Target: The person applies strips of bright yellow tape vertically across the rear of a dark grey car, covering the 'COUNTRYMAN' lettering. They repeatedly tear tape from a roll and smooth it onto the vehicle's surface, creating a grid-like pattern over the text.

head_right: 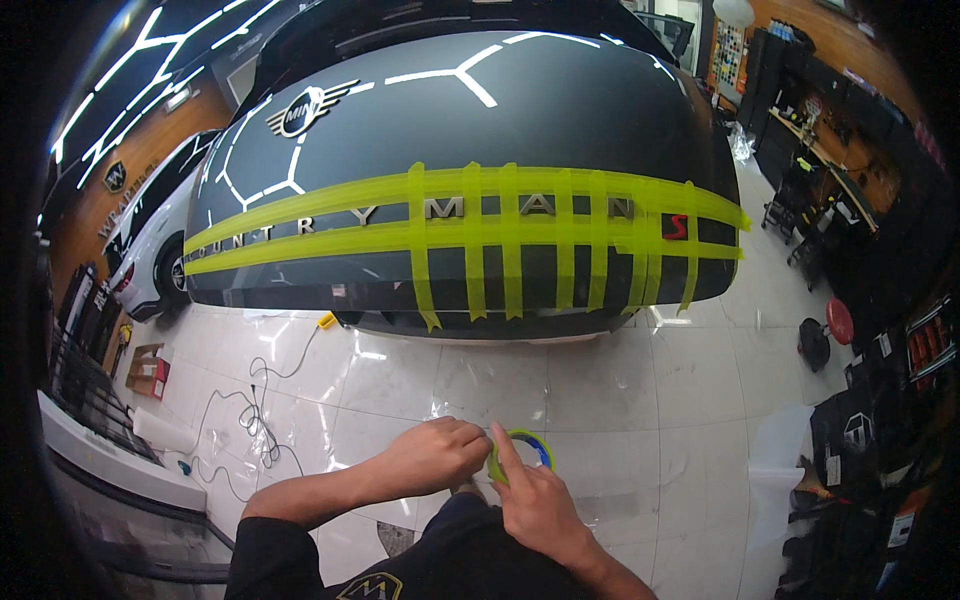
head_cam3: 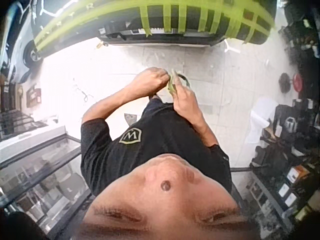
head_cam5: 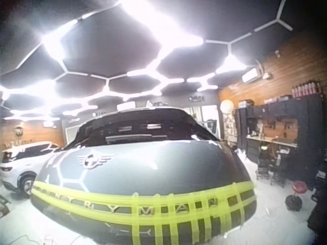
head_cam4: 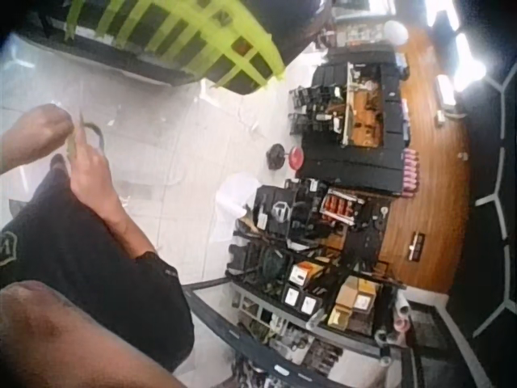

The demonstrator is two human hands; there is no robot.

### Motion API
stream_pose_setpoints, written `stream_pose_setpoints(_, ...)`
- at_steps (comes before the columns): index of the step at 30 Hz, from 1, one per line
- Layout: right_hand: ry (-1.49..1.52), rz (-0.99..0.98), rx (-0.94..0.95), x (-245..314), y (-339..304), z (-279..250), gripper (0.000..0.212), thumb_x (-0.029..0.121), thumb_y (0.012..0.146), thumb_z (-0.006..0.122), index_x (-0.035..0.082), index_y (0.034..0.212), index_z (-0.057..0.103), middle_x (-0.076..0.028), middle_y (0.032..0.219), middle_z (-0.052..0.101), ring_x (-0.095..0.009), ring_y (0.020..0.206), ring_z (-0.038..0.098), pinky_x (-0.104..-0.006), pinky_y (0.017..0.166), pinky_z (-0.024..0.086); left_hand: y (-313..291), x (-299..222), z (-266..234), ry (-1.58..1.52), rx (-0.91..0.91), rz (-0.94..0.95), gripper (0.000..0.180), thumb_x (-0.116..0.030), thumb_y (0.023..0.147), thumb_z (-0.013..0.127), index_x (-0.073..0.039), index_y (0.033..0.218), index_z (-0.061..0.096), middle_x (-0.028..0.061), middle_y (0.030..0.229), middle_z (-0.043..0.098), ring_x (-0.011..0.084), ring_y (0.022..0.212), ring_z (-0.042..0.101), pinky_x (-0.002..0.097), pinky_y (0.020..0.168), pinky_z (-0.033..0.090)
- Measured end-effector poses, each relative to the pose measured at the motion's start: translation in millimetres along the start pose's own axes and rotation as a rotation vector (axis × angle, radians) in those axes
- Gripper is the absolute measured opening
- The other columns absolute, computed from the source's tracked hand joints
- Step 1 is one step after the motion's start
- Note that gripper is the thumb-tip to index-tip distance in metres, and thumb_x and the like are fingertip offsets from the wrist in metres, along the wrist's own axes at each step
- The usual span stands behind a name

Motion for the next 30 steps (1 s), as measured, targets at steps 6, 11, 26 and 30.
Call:
stream_pose_setpoints(6, 0.009, 0.015, -0.074, -6, -3, 6, 0.081, -0.002, 0.089, 0.066, -0.002, 0.162, 0.030, -0.022, 0.087, 0.070, -0.044, 0.081, 0.068, -0.0503, 0.078, 0.051, 4, -8, 6, -0.047, -0.049, -0.081, 0.019, -0.010, 0.078, 0.074, -0.002, 0.087, 0.059, 0.0124, 0.083, 0.062, 0.0330, 0.078, 0.068, 0.0435, 0.074, 0.056)
stream_pose_setpoints(11, -0.074, 0.149, -0.102, -16, -1, 9, 0.079, -0.002, 0.091, 0.064, -0.001, 0.162, 0.029, -0.021, 0.093, 0.072, -0.045, 0.084, 0.069, -0.0506, 0.078, 0.053, -8, -6, 14, -0.162, -0.101, -0.194, 0.021, -0.007, 0.078, 0.074, -0.002, 0.097, 0.065, 0.0140, 0.094, 0.067, 0.0343, 0.085, 0.070, 0.0430, 0.077, 0.057)
stream_pose_setpoints(26, 0.153, 0.098, -0.086, -6, 4, 13, 0.076, 0.000, 0.094, 0.061, 0.000, 0.163, 0.028, -0.023, 0.100, 0.072, -0.047, 0.093, 0.069, -0.0510, 0.084, 0.054, -21, -20, 32, -0.347, -0.389, -0.403, 0.035, -0.005, 0.085, 0.071, -0.004, 0.121, 0.073, 0.0149, 0.107, 0.076, 0.0348, 0.093, 0.075, 0.0412, 0.085, 0.060)
stream_pose_setpoints(30, 0.137, 0.082, -0.039, -5, 4, 17, 0.076, 0.000, 0.094, 0.062, 0.001, 0.163, 0.028, -0.023, 0.100, 0.072, -0.048, 0.093, 0.069, -0.0516, 0.084, 0.054, -28, -13, 26, -0.135, -0.250, -0.357, 0.029, -0.011, 0.084, 0.075, -0.007, 0.113, 0.075, 0.0095, 0.100, 0.078, 0.0309, 0.085, 0.075, 0.0399, 0.078, 0.059)
Point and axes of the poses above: each hand's wrist, its own y-axis towards the middle knuckle, its own z-axis out of the palm, x = y × z, the point moved 1 cm from there along y, towards the middle knuckle
